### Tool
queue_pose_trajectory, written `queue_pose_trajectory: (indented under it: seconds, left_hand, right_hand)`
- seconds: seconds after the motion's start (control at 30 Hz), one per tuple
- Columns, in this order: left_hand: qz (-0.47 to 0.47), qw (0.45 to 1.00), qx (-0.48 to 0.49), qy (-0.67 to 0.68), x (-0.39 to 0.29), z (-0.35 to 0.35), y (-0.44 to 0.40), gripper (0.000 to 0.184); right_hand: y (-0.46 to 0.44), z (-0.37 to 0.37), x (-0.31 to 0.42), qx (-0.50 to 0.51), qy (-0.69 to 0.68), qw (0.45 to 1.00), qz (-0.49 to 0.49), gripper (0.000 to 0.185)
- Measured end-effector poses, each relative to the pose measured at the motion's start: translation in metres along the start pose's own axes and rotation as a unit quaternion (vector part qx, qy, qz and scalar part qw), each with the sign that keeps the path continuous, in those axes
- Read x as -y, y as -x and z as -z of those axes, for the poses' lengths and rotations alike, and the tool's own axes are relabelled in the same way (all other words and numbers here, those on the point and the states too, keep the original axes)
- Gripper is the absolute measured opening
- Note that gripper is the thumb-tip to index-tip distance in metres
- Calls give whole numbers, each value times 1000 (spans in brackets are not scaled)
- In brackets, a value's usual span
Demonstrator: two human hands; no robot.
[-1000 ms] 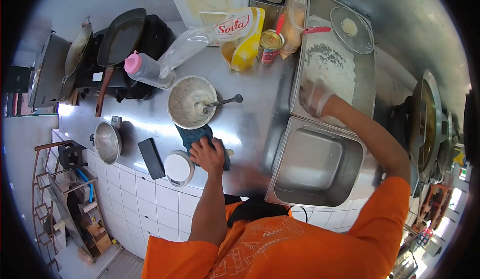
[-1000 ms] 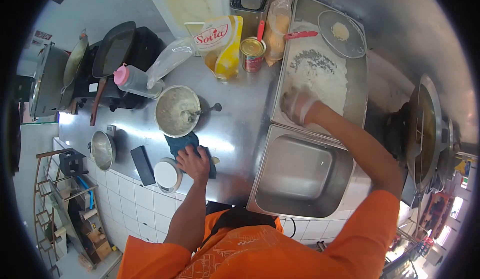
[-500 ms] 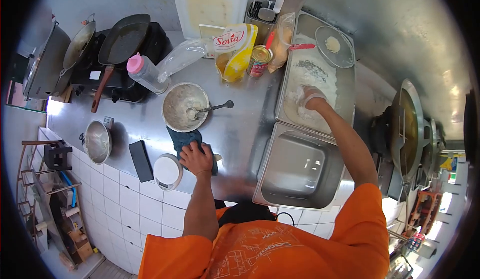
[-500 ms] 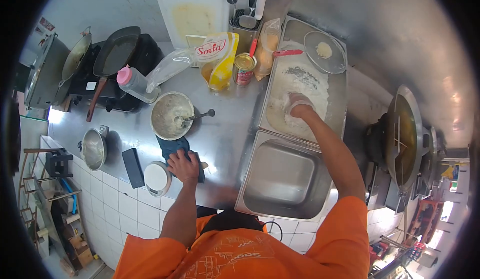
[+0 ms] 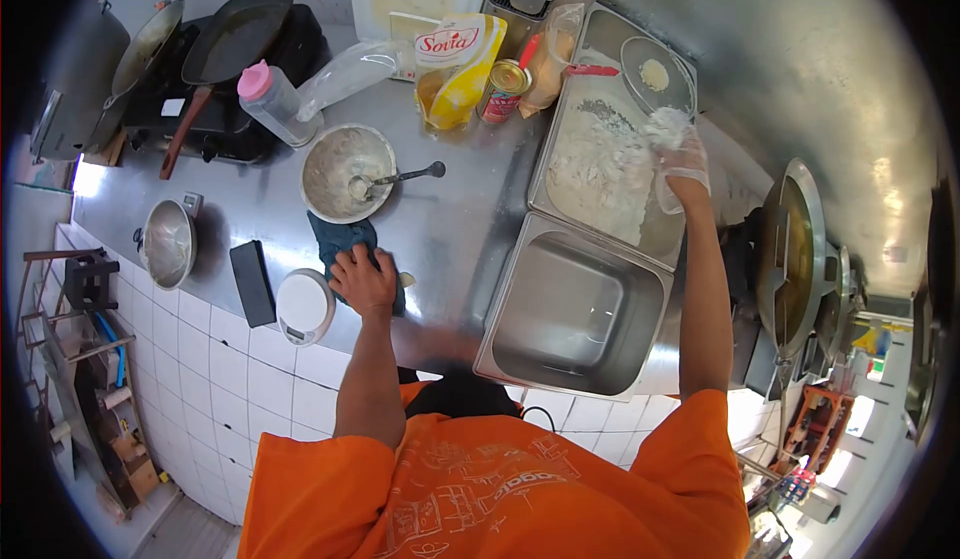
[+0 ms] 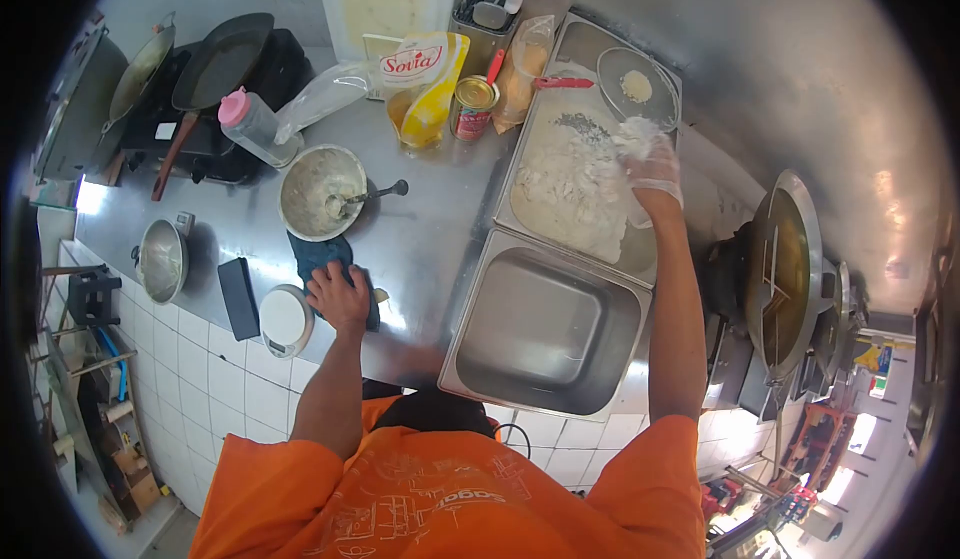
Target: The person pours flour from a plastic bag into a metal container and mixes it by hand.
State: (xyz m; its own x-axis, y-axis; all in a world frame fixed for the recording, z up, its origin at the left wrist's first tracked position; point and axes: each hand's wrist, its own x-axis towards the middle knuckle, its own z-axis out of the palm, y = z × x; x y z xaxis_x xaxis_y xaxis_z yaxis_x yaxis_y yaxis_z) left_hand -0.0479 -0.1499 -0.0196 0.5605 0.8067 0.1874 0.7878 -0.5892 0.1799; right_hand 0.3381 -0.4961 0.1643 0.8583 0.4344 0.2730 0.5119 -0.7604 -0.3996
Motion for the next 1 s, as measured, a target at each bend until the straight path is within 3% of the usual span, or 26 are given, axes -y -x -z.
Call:
queue_pose_trajectory:
  seconds: [0.07, 0.17, 0.23, 0.3, 0.37, 0.5, 0.6, 0.7, 0.8, 1.0]
  left_hand:
    - [2, 1000, 2, -1, -1, -1, -1, 26]
    - [-2, 1000, -4, -12, 1, -5, 1, 26]
    - [-1, 1000, -4, -16, 2, -6, 0, 26]
    - [5, 1000, 6, -13, 1, -5, -1, 26]
    - [8, 1000, 6, -10, 0, -5, 0, 26]
    - [1, 1000, 1, -24, 1, -5, -2, 27]
    - [2, 1000, 4, -20, 2, -7, -1, 28]
    - [0, 1000, 7, -18, 1, -5, -2, 29]
    - [22, 997, 70, -18, -2, 2, -2, 30]
    - [11, 999, 38, 7, -1, -1, -1, 31]
  right_hand:
    - [12, -16, 2, 39, -33, 998, 32, 58]
    - [26, -27, -24, 186, 57, 980, -35, 57]
    - [28, -6, 31, 377, 191, 891, -168, 48]
    - [80, -78, -112, 446, 76, 873, -180, 51]
    - [98, -95, -108, 485, 20, 842, -234, 50]
    - [88, -127, -78, 468, -78, 790, -388, 48]
    - [62, -107, 19, 481, -230, 803, -265, 49]
    - [51, -140, 11, 477, -300, 782, -267, 41]
    - [37, -133, 36, 501, -284, 771, -273, 39]
    - [34, -142, 24, 533, -209, 786, -233, 51]
